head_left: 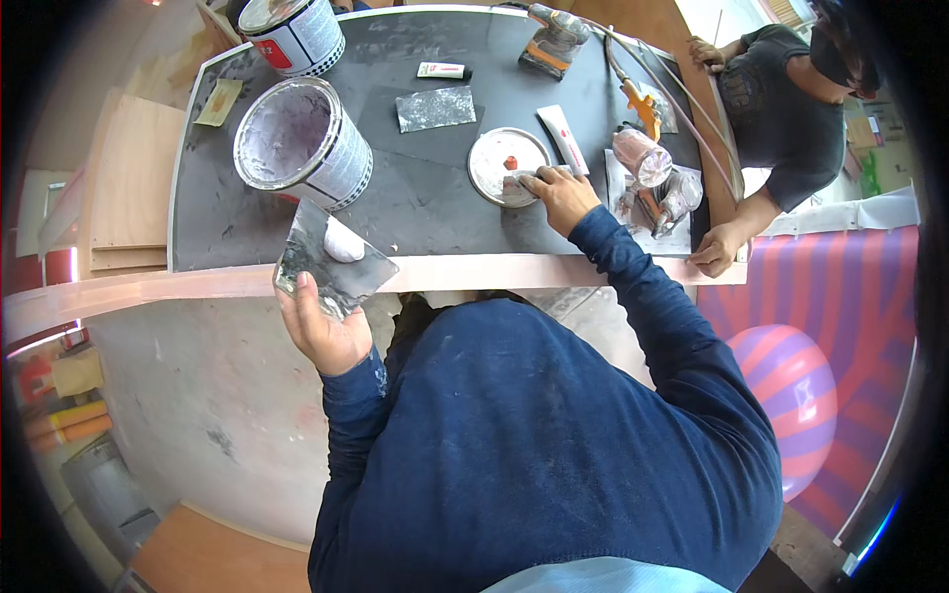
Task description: The person scoops filler from a can onto scrapers, adds hardener, mixes the components together using two scrapers, and applies the mixture along the edge of a wooden structure with a scraper.
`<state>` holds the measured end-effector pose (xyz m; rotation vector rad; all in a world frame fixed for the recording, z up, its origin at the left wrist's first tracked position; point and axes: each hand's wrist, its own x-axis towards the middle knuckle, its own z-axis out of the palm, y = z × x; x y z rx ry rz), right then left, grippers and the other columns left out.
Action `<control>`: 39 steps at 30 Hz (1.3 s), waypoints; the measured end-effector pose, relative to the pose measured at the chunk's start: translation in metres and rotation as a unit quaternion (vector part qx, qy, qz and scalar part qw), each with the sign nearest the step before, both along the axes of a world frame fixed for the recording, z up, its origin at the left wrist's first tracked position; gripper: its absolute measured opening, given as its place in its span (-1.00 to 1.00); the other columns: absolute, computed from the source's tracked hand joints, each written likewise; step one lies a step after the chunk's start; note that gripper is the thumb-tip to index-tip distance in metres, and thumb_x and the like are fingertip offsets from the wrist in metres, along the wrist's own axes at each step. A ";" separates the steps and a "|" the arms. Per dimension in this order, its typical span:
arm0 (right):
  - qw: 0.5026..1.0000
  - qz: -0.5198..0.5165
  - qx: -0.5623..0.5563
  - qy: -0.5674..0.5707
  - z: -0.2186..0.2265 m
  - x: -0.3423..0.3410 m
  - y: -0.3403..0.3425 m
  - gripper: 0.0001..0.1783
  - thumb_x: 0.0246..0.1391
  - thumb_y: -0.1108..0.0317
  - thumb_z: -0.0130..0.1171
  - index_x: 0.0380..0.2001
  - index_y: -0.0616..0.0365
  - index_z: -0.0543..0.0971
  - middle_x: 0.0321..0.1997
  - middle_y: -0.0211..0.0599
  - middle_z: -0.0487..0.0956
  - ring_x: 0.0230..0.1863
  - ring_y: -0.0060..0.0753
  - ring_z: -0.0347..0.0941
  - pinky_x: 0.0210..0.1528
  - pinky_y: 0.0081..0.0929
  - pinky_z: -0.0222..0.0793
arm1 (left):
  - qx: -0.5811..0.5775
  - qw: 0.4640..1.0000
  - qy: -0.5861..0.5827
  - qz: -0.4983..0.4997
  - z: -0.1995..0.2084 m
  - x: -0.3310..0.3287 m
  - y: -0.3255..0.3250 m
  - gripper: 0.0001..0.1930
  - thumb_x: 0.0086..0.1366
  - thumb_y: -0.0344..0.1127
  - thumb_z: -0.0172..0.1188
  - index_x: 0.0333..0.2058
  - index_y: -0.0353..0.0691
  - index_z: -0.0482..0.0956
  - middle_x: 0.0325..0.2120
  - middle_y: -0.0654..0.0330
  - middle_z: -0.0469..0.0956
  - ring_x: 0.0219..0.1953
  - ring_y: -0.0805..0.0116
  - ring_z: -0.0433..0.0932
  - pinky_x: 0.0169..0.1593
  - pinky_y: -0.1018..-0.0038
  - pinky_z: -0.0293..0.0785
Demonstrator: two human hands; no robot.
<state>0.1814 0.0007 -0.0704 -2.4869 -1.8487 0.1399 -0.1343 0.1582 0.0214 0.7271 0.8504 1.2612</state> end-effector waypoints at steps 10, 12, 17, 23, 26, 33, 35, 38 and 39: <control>0.998 -0.053 -0.026 0.029 -0.002 -0.010 0.014 -0.50 0.09 0.49 0.05 0.13 -0.09 0.50 0.07 -0.32 0.50 0.16 -0.22 0.43 0.07 -0.08 0.38 | -0.011 0.999 -0.031 -0.024 0.003 0.001 0.004 -0.57 0.36 -0.36 0.08 0.15 -0.42 0.35 0.06 0.00 0.45 0.10 0.17 0.46 0.18 0.27 0.39; 0.996 -0.066 -0.049 0.017 0.003 -0.017 0.017 -0.52 0.09 0.49 0.04 0.11 -0.08 0.51 0.08 -0.31 0.51 0.16 -0.22 0.43 0.07 -0.08 0.38 | -0.012 0.999 -0.034 -0.040 0.004 0.003 0.005 -0.57 0.36 -0.35 0.09 0.15 -0.41 0.34 0.06 0.01 0.45 0.10 0.16 0.46 0.18 0.27 0.39; 0.987 -0.055 -0.144 0.047 0.044 -0.022 0.030 -0.55 0.08 0.51 0.00 0.06 0.00 0.56 0.01 -0.26 0.58 0.04 -0.18 0.52 -0.01 -0.14 0.45 | -0.007 0.997 -0.036 -0.063 -0.001 0.004 0.006 -0.57 0.37 -0.34 0.08 0.15 -0.40 0.33 0.05 0.01 0.45 0.10 0.16 0.46 0.17 0.25 0.41; 0.881 -0.152 0.038 0.446 0.054 0.003 0.011 -0.54 0.14 0.51 0.03 0.15 0.21 0.49 -0.18 -0.18 0.65 -0.19 -0.27 0.63 -0.16 -0.31 0.56 | -0.014 0.991 -0.092 -0.098 -0.002 0.003 0.010 -0.59 0.40 -0.27 0.04 0.15 -0.35 0.35 0.06 0.02 0.46 0.11 0.14 0.46 0.19 0.20 0.39; 0.765 -0.185 0.092 0.609 0.046 0.008 -0.004 -0.52 0.19 0.50 0.01 0.20 0.22 0.43 -0.03 -0.22 0.59 -0.12 -0.35 0.60 -0.10 -0.44 0.57 | -0.080 0.975 -0.180 -0.104 -0.007 0.003 0.013 -0.59 0.41 -0.25 0.03 0.15 -0.33 0.35 0.06 0.03 0.47 0.12 0.13 0.46 0.20 0.18 0.38; 0.935 -0.087 0.083 0.333 0.036 0.015 -0.006 -0.57 0.11 0.53 0.02 0.09 0.25 0.53 -0.04 0.02 0.62 -0.08 -0.12 0.60 0.04 -0.31 0.49 | -0.077 0.975 -0.133 -0.159 -0.005 0.007 0.017 -0.58 0.40 -0.30 0.04 0.16 -0.35 0.33 0.07 0.03 0.46 0.14 0.14 0.45 0.18 0.17 0.41; 0.960 -0.092 0.083 0.250 0.026 0.016 -0.007 -0.59 0.06 0.56 0.00 0.01 0.23 0.58 -0.12 0.13 0.61 -0.06 0.08 0.56 0.05 -0.24 0.45 | -0.070 0.976 -0.123 -0.167 -0.005 0.009 0.018 -0.57 0.41 -0.27 0.03 0.17 -0.37 0.32 0.09 0.01 0.45 0.15 0.13 0.44 0.17 0.16 0.41; 0.978 -0.079 -0.027 0.190 0.037 -0.004 0.008 -0.57 0.04 0.58 -0.03 -0.01 0.16 0.58 -0.11 0.04 0.59 -0.11 0.12 0.55 -0.01 -0.17 0.47 | -0.070 0.981 -0.104 -0.150 -0.004 0.008 0.017 -0.56 0.41 -0.28 0.04 0.17 -0.37 0.31 0.08 0.00 0.45 0.13 0.12 0.46 0.16 0.16 0.43; 0.978 -0.079 -0.028 0.189 0.041 -0.010 0.010 -0.57 0.04 0.58 -0.03 -0.01 0.16 0.58 -0.11 0.04 0.59 -0.11 0.12 0.55 -0.01 -0.17 0.47 | -0.077 0.977 -0.119 -0.158 -0.005 0.006 0.018 -0.59 0.38 -0.35 0.06 0.16 -0.36 0.33 0.07 0.02 0.46 0.11 0.14 0.47 0.16 0.17 0.43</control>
